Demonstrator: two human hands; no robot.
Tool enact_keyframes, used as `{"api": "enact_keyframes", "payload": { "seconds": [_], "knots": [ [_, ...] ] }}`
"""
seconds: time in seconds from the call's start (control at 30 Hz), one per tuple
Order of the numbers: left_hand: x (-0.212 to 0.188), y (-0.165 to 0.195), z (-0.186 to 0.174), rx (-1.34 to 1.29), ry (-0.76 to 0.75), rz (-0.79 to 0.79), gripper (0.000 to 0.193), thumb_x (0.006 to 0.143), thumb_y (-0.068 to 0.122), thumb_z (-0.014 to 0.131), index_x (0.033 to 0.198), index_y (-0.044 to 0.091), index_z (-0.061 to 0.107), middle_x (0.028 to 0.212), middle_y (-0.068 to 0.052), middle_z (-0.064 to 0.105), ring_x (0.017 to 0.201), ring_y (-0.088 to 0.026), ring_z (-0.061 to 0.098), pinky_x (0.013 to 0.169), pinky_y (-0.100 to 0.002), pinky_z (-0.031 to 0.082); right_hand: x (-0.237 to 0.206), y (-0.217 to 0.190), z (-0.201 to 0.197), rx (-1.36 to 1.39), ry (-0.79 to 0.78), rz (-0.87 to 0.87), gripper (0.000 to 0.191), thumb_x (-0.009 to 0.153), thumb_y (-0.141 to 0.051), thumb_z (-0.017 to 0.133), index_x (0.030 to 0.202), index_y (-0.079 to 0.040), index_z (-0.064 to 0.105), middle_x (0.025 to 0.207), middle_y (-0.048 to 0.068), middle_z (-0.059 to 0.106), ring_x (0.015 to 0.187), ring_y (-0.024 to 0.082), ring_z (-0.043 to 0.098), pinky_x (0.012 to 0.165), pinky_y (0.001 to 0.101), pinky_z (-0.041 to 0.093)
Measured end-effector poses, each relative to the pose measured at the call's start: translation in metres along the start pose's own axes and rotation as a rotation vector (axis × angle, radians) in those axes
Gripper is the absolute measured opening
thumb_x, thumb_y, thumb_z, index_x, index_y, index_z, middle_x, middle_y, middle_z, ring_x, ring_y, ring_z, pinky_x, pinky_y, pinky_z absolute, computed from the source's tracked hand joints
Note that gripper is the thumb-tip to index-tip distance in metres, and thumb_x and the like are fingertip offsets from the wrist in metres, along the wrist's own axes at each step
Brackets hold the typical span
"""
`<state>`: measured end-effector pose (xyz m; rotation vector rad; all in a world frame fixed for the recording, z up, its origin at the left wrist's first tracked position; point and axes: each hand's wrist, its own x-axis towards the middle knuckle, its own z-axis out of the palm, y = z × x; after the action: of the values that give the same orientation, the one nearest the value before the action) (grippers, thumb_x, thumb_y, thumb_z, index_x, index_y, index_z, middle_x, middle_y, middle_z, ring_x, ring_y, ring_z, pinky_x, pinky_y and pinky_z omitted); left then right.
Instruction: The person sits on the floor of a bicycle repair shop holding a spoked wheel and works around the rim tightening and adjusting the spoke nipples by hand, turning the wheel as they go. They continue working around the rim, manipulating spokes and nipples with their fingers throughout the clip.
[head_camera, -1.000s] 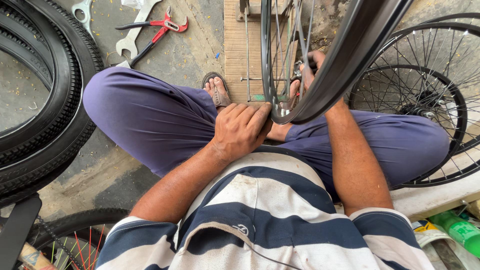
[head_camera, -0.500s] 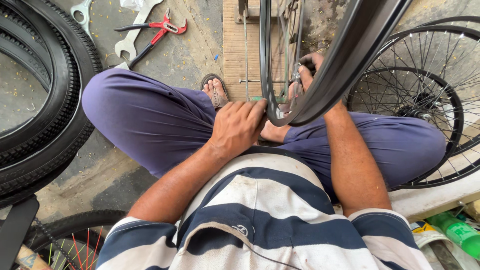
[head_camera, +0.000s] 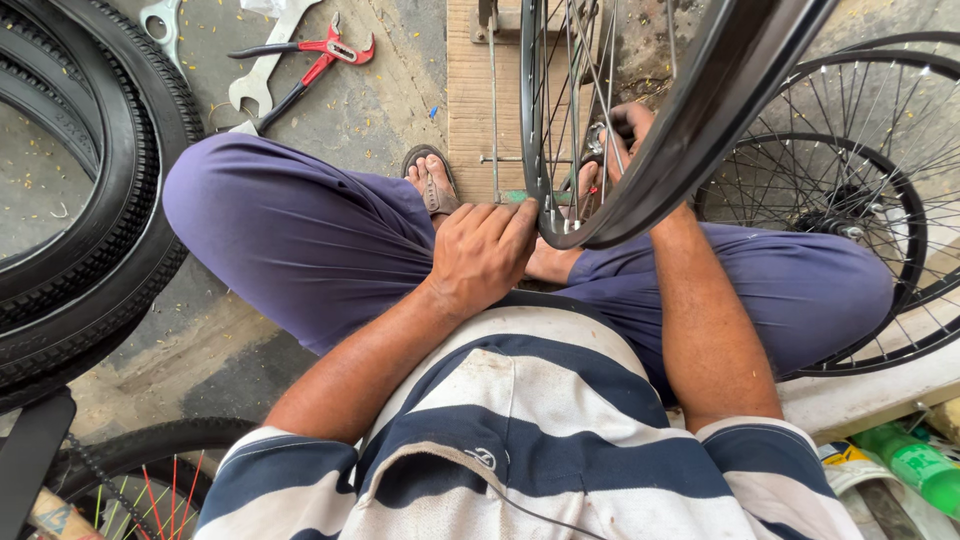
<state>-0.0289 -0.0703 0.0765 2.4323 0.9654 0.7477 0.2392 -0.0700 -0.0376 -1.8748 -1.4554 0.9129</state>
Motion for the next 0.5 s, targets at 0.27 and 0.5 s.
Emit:
{"api": "enact_keyframes", "payload": {
  "seconds": [0.27,0.5],
  "knots": [
    [0.005,-0.024,0.003,-0.441,0.015,-0.257,0.026,0.094,0.020,0.066,0.114,0.004,0.069,0.088,-0.012,0.069,0.081,-0.032,0.067,0.073,-0.044,0.051,-0.004,-0.031,-0.016,0.395,-0.033,0.083,0.019,0.099,-0.004,0.071,0.117,0.002,0.065,0.103,0.006,0.071,0.094,0.011,0.068,0.085,0.0267,0.057],
    [0.074,-0.082,0.059,-0.520,-0.037,-0.506,0.029,0.093,0.029,0.068,0.113,0.008,0.071,0.100,-0.017,0.075,0.093,-0.038,0.071,0.079,-0.045,0.055,-0.003,-0.066,-0.013,0.332,-0.189,0.131,0.030,0.099,-0.003,0.070,0.127,0.003,0.066,0.108,0.007,0.074,0.094,0.012,0.071,0.084,0.0270,0.061]
  ]
}}
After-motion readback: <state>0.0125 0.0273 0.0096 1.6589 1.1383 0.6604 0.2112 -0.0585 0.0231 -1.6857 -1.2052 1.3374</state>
